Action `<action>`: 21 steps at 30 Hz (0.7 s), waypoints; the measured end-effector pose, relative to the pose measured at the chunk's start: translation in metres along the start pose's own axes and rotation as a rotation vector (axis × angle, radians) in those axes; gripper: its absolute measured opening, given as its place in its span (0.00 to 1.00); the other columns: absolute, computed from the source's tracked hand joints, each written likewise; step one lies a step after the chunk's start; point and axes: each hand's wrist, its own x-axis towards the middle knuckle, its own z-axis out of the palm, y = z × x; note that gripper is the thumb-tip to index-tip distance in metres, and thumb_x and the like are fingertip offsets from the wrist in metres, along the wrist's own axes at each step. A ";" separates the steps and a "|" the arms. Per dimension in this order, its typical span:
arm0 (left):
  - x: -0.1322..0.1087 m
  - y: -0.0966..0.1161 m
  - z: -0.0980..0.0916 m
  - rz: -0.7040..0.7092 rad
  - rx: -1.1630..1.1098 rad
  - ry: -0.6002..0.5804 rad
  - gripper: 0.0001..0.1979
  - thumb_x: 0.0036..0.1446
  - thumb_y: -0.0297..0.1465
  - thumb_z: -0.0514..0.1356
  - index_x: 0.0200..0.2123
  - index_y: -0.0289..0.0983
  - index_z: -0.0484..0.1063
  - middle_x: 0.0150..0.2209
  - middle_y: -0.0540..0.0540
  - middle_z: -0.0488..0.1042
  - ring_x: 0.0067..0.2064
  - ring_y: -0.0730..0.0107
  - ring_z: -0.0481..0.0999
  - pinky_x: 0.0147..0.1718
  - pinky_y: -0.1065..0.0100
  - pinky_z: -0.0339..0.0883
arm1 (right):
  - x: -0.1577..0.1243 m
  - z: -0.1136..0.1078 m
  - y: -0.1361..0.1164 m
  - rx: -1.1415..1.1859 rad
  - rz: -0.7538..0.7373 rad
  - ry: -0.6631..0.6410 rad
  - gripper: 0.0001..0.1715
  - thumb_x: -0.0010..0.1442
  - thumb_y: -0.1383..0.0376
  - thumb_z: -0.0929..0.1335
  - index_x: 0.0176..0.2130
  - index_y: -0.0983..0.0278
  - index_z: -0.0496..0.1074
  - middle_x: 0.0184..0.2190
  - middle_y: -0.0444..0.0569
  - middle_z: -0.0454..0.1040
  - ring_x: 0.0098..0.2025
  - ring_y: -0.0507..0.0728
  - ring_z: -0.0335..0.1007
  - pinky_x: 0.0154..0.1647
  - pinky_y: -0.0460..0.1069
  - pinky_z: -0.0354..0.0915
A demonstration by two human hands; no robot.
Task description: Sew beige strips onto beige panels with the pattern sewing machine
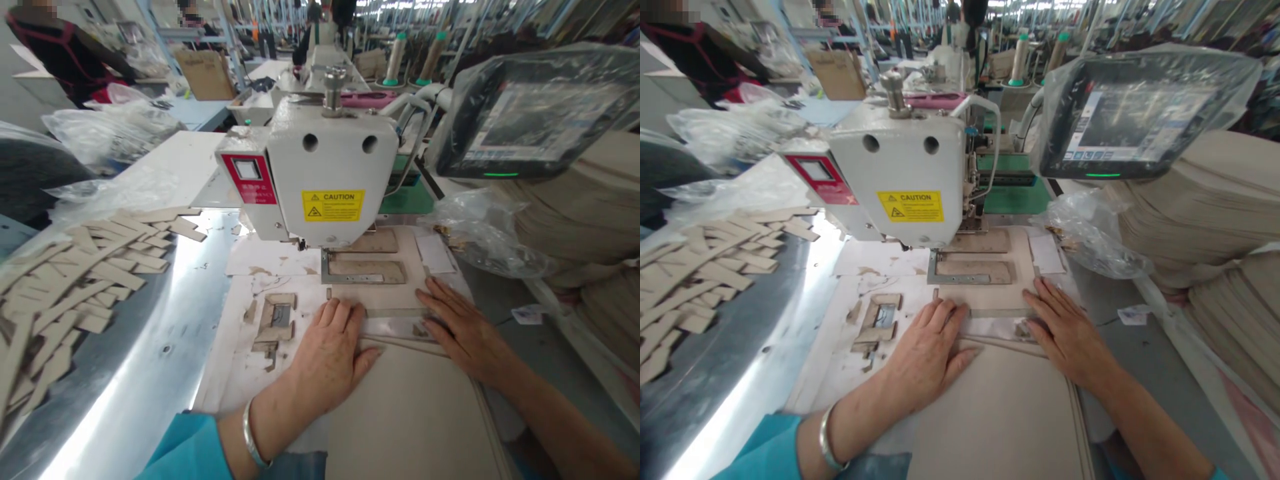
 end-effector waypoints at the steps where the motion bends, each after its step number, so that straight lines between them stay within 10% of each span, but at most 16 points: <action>1: 0.000 0.000 0.000 -0.002 0.002 0.002 0.31 0.63 0.46 0.53 0.61 0.31 0.60 0.57 0.36 0.63 0.59 0.47 0.61 0.63 0.47 0.57 | 0.003 0.000 0.002 0.028 -0.002 0.009 0.23 0.68 0.65 0.61 0.61 0.66 0.62 0.66 0.62 0.59 0.68 0.66 0.54 0.65 0.66 0.60; 6: 0.000 -0.001 0.002 0.000 0.018 0.029 0.30 0.64 0.45 0.53 0.60 0.29 0.61 0.56 0.35 0.65 0.58 0.47 0.62 0.62 0.47 0.59 | 0.025 -0.001 0.009 0.045 0.041 0.053 0.19 0.68 0.66 0.61 0.56 0.68 0.67 0.50 0.60 0.72 0.53 0.63 0.68 0.55 0.62 0.69; 15: 0.003 -0.004 0.006 0.030 0.087 0.100 0.28 0.63 0.43 0.54 0.59 0.29 0.63 0.52 0.34 0.68 0.54 0.47 0.66 0.57 0.45 0.65 | 0.034 0.004 0.021 0.040 0.072 -0.044 0.14 0.66 0.65 0.63 0.49 0.69 0.67 0.65 0.62 0.61 0.68 0.68 0.51 0.66 0.67 0.57; 21: 0.001 -0.003 0.006 0.028 0.078 0.094 0.28 0.64 0.44 0.53 0.59 0.29 0.64 0.52 0.35 0.68 0.54 0.48 0.65 0.57 0.45 0.64 | 0.042 0.002 0.029 0.005 0.034 -0.068 0.31 0.66 0.58 0.64 0.63 0.70 0.59 0.65 0.59 0.62 0.66 0.68 0.55 0.65 0.67 0.59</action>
